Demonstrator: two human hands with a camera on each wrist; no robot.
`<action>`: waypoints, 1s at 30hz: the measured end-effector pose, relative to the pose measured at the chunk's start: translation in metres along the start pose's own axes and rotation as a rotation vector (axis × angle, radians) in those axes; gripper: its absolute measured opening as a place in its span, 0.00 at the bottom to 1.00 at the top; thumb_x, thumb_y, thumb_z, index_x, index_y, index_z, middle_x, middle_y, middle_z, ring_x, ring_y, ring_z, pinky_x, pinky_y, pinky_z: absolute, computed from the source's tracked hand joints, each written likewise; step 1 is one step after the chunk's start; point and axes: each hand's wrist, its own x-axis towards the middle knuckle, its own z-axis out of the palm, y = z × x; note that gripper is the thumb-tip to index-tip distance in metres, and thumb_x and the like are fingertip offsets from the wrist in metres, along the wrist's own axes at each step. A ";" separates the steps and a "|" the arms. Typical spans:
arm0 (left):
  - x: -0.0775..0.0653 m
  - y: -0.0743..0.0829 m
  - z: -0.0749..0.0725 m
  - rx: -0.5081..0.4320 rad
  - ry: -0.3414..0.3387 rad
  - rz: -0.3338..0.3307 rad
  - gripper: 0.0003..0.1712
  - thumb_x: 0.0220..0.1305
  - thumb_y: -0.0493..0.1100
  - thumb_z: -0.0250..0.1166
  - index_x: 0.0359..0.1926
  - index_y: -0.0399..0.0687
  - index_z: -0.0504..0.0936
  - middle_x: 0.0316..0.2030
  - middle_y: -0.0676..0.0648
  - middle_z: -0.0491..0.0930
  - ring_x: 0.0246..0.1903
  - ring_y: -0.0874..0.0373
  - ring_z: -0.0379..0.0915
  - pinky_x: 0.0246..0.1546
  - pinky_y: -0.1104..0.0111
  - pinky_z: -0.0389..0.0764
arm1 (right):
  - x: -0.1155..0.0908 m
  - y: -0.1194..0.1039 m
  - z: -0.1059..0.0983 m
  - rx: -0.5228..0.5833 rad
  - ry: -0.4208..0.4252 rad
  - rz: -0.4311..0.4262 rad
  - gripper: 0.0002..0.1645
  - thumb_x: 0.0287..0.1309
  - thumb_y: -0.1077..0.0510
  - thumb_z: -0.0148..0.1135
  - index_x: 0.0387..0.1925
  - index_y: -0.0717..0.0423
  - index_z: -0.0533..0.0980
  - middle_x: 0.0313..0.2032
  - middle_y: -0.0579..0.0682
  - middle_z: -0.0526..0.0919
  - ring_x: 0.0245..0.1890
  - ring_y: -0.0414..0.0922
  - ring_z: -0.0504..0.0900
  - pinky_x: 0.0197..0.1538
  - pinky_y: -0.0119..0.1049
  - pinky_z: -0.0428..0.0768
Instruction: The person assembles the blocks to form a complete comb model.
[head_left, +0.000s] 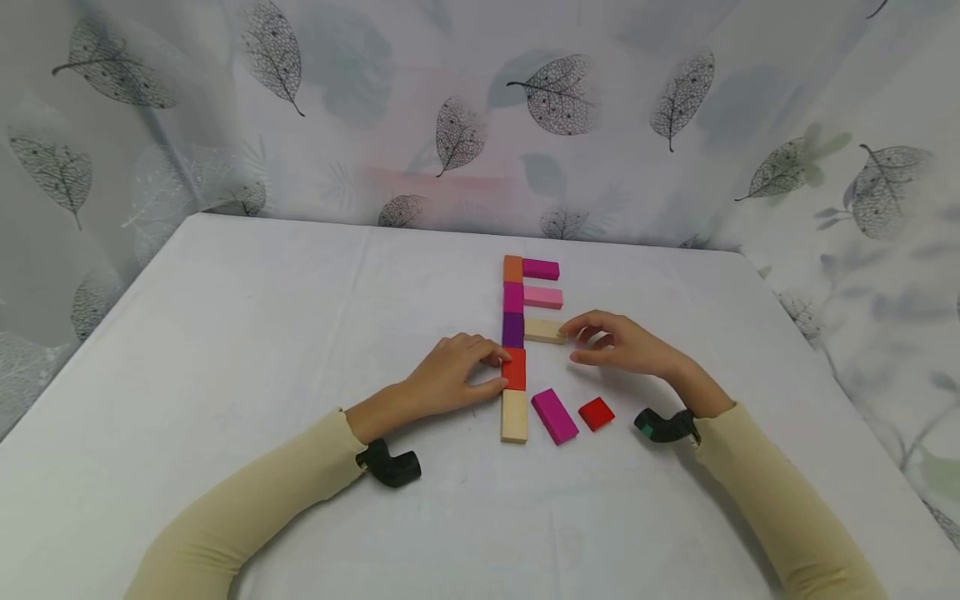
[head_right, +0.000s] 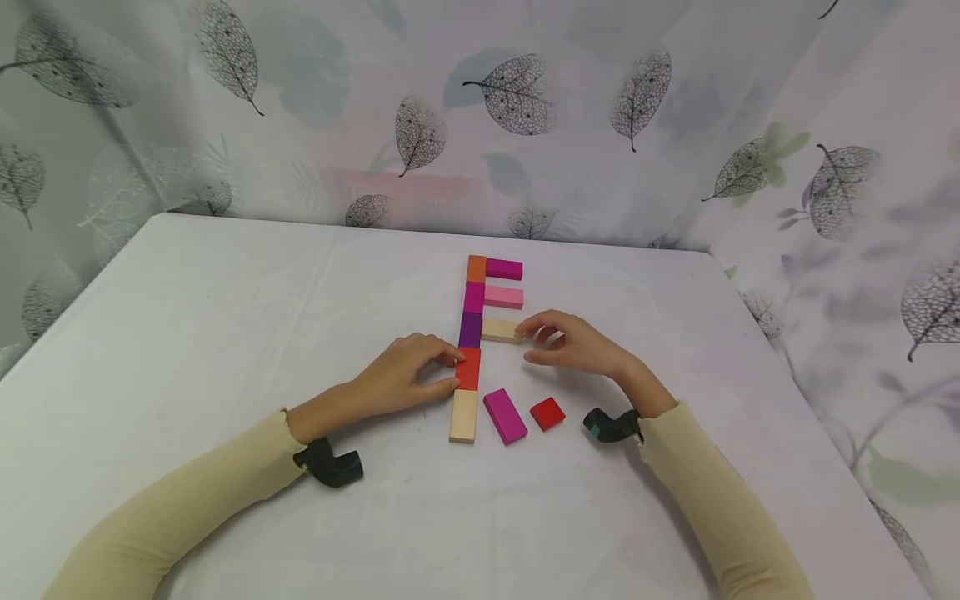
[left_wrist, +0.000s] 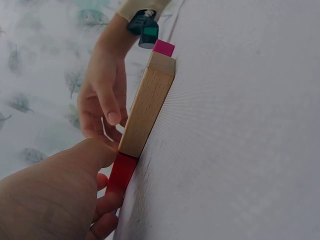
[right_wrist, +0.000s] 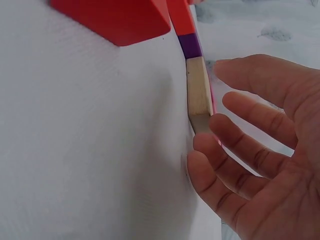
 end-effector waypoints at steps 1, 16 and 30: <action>0.000 0.000 0.000 0.000 0.002 0.001 0.19 0.62 0.50 0.66 0.53 0.50 0.79 0.44 0.53 0.80 0.48 0.59 0.74 0.51 0.59 0.71 | 0.000 0.000 0.000 0.000 0.000 -0.006 0.26 0.57 0.61 0.68 0.57 0.61 0.74 0.53 0.57 0.78 0.50 0.51 0.76 0.51 0.36 0.78; 0.000 0.000 -0.002 -0.001 0.000 -0.011 0.20 0.62 0.50 0.66 0.53 0.50 0.79 0.44 0.53 0.80 0.48 0.59 0.73 0.51 0.59 0.71 | -0.005 -0.011 0.008 0.002 -0.050 -0.013 0.24 0.58 0.61 0.67 0.56 0.63 0.75 0.49 0.57 0.79 0.46 0.49 0.77 0.49 0.34 0.79; 0.001 -0.001 0.001 -0.004 -0.011 -0.023 0.20 0.62 0.51 0.66 0.53 0.51 0.79 0.44 0.53 0.80 0.48 0.59 0.73 0.52 0.59 0.71 | -0.013 -0.017 0.020 0.029 -0.053 -0.075 0.20 0.59 0.62 0.65 0.54 0.63 0.76 0.41 0.51 0.82 0.41 0.46 0.79 0.46 0.31 0.79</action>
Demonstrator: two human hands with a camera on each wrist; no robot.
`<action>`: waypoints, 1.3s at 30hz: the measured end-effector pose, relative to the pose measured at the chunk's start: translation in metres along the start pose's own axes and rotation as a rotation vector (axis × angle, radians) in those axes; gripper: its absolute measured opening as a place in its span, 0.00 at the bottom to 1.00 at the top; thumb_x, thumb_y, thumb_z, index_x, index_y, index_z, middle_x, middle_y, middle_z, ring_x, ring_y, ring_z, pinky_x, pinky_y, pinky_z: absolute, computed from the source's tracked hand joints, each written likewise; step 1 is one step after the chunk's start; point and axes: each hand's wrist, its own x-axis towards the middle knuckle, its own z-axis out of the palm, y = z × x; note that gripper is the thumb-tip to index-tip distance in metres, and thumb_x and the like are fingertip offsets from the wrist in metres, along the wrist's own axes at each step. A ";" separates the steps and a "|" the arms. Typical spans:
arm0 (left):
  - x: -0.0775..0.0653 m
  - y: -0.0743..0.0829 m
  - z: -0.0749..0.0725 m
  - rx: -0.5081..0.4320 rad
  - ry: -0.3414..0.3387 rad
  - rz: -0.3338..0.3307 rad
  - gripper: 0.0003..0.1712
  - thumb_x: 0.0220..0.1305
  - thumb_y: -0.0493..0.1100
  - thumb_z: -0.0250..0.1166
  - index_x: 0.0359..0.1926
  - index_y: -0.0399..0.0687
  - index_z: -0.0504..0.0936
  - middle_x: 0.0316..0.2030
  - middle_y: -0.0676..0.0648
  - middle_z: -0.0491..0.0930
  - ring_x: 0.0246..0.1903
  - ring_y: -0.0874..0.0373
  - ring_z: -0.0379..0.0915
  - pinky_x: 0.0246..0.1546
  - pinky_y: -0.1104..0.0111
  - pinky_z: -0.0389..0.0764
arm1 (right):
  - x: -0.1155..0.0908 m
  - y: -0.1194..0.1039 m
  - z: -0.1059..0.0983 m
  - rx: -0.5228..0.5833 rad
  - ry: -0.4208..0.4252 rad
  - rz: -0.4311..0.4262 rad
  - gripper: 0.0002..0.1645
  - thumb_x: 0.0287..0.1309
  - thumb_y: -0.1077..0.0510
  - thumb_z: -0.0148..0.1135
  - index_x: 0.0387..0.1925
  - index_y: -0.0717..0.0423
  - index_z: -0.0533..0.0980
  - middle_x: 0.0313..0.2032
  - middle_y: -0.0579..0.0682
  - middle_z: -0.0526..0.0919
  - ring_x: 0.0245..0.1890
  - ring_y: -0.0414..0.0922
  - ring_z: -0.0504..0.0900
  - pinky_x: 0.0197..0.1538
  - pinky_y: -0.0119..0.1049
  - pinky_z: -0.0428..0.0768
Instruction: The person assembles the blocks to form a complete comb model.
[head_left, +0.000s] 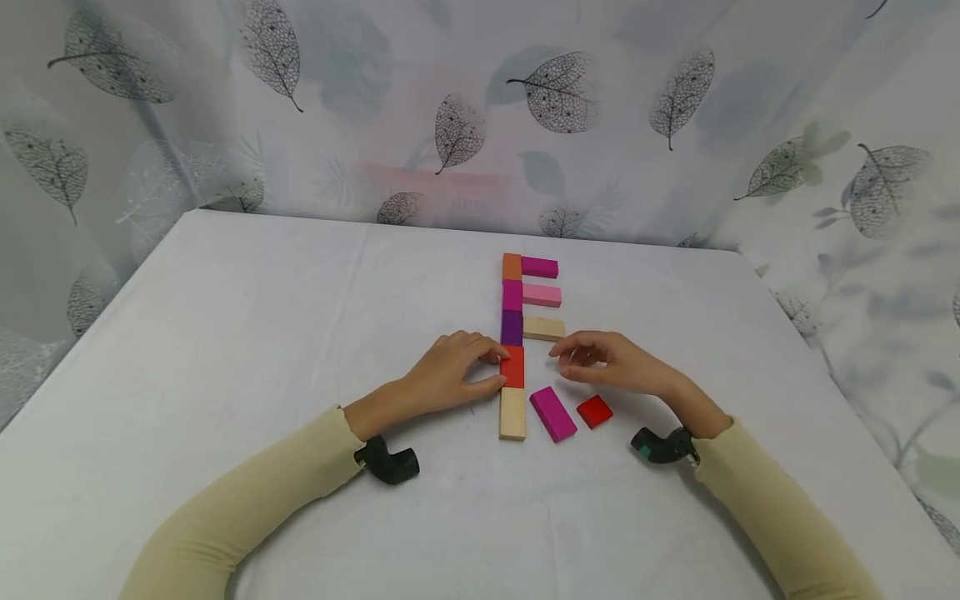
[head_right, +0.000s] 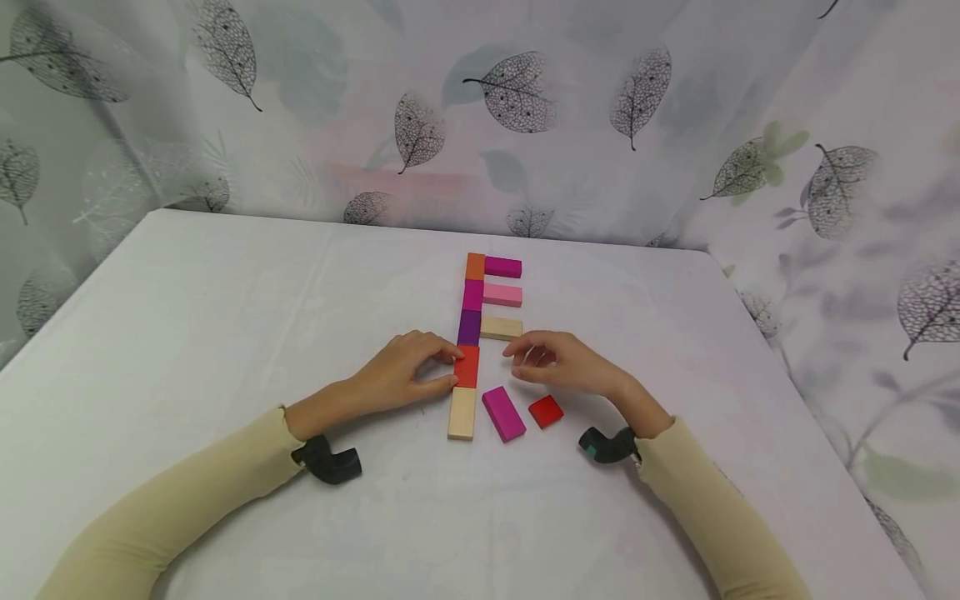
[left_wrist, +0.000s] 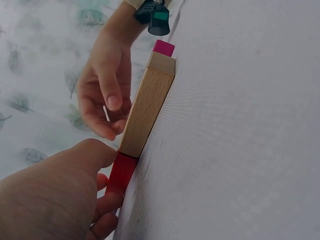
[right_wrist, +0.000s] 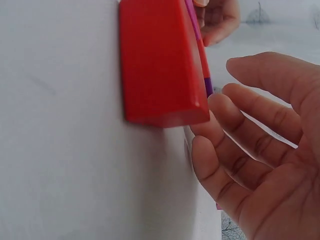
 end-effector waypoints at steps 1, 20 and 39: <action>0.000 0.000 0.000 -0.003 -0.002 0.000 0.20 0.62 0.51 0.66 0.53 0.51 0.79 0.44 0.53 0.80 0.48 0.59 0.73 0.53 0.59 0.71 | -0.001 0.000 0.001 0.003 -0.002 -0.002 0.20 0.60 0.63 0.65 0.53 0.63 0.76 0.41 0.51 0.82 0.41 0.45 0.79 0.46 0.31 0.79; 0.000 0.000 -0.002 -0.007 0.015 0.015 0.20 0.62 0.51 0.66 0.53 0.51 0.79 0.44 0.53 0.81 0.48 0.59 0.74 0.52 0.58 0.71 | -0.004 -0.013 0.009 0.028 -0.085 -0.031 0.19 0.61 0.62 0.64 0.54 0.62 0.76 0.41 0.50 0.80 0.40 0.45 0.80 0.47 0.34 0.81; 0.000 0.003 -0.002 0.000 0.038 0.049 0.18 0.62 0.50 0.66 0.51 0.50 0.80 0.43 0.53 0.81 0.47 0.58 0.74 0.51 0.57 0.71 | -0.007 -0.023 0.023 -0.094 -0.090 -0.037 0.17 0.56 0.55 0.69 0.47 0.56 0.78 0.36 0.45 0.79 0.32 0.40 0.77 0.36 0.31 0.78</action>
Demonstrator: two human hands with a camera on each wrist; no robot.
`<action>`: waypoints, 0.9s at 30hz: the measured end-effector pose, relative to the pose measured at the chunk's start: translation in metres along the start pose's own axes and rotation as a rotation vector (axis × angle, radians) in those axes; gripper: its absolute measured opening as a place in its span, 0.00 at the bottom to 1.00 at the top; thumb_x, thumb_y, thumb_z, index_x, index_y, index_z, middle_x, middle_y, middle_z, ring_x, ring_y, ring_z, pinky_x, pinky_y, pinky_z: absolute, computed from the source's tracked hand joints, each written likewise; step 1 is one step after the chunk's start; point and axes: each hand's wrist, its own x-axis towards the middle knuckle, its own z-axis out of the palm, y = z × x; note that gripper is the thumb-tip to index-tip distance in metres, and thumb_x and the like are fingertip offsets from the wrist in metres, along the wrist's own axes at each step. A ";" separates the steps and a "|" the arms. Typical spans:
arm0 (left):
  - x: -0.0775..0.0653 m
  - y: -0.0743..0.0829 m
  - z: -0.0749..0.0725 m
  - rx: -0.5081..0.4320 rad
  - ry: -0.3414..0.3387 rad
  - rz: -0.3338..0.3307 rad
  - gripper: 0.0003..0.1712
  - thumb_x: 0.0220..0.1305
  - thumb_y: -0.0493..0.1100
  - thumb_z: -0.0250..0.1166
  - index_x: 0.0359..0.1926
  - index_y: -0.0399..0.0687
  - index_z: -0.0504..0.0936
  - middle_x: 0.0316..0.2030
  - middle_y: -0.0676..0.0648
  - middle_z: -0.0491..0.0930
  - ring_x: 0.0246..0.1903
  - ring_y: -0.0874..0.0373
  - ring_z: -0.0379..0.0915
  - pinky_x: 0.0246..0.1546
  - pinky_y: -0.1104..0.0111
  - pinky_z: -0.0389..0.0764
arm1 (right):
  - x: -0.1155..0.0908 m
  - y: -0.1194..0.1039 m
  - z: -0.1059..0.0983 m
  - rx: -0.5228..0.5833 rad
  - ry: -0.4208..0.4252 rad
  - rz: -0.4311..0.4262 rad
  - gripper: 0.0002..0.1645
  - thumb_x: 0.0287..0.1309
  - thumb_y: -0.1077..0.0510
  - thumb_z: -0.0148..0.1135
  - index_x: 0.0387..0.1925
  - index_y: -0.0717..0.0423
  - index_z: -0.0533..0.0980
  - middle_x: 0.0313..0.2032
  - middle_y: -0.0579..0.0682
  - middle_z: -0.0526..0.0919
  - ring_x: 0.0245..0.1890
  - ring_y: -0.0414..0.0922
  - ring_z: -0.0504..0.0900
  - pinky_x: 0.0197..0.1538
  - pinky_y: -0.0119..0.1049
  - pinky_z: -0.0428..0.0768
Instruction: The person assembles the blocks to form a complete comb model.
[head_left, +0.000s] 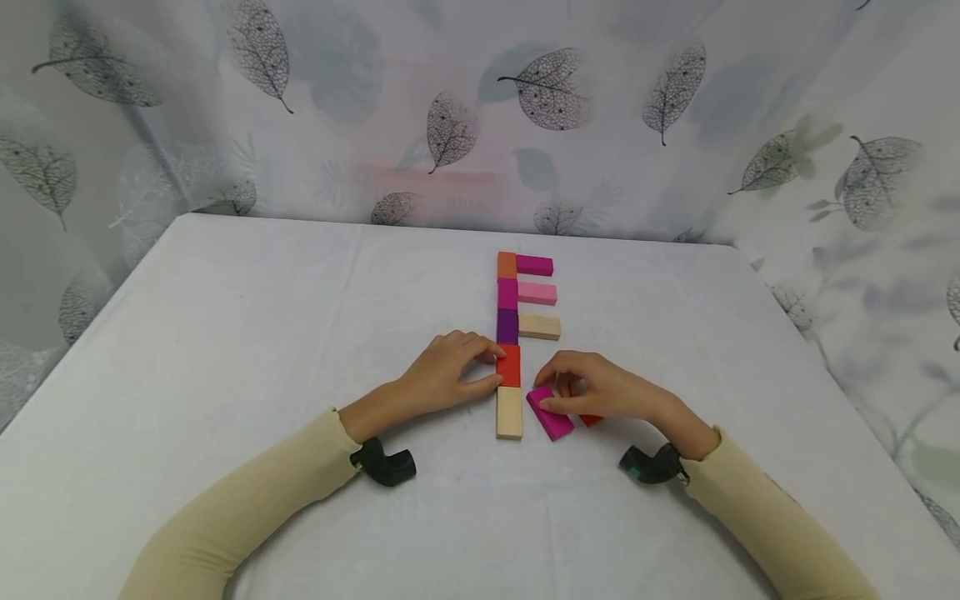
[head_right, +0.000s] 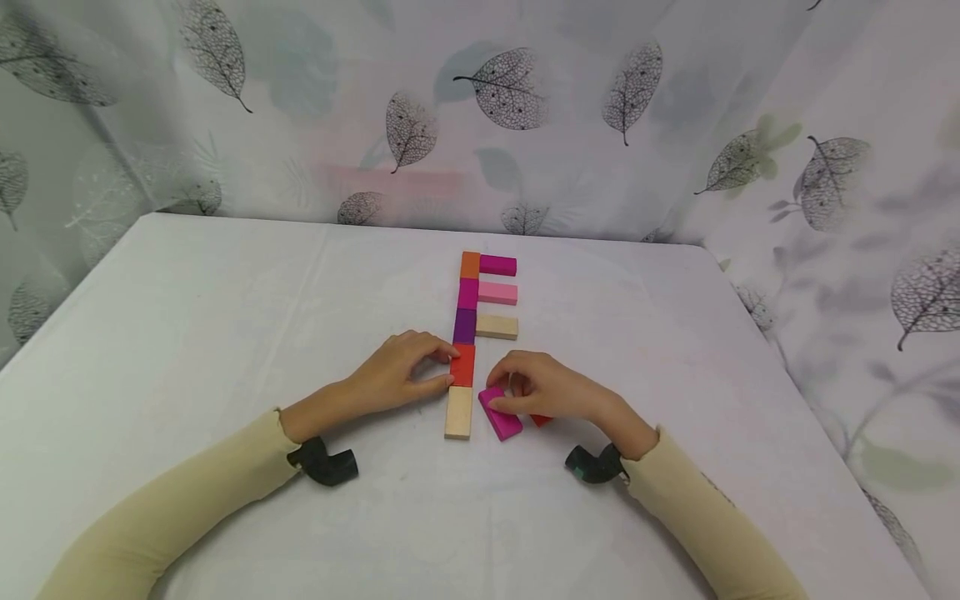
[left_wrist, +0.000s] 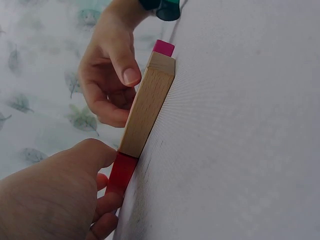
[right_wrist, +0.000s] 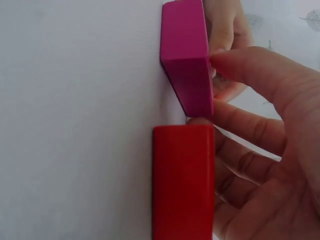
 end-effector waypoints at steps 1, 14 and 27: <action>0.000 0.000 0.000 -0.001 0.001 0.001 0.18 0.62 0.50 0.66 0.51 0.50 0.80 0.43 0.53 0.81 0.47 0.58 0.74 0.51 0.57 0.71 | 0.000 0.000 0.001 -0.004 0.005 -0.002 0.17 0.56 0.55 0.70 0.46 0.56 0.78 0.36 0.44 0.78 0.32 0.40 0.77 0.35 0.31 0.78; -0.001 0.000 -0.001 -0.008 0.002 0.001 0.18 0.62 0.50 0.66 0.51 0.50 0.79 0.43 0.52 0.81 0.47 0.58 0.74 0.51 0.57 0.71 | 0.000 -0.002 0.009 -0.019 0.070 0.019 0.21 0.50 0.53 0.74 0.43 0.58 0.77 0.31 0.47 0.75 0.31 0.45 0.74 0.31 0.30 0.74; -0.001 0.000 0.000 -0.010 0.000 0.000 0.18 0.62 0.50 0.66 0.51 0.50 0.80 0.43 0.52 0.81 0.48 0.57 0.74 0.52 0.57 0.71 | -0.002 -0.002 0.007 -0.009 0.038 -0.008 0.20 0.52 0.56 0.72 0.47 0.55 0.78 0.36 0.45 0.77 0.32 0.43 0.75 0.31 0.31 0.77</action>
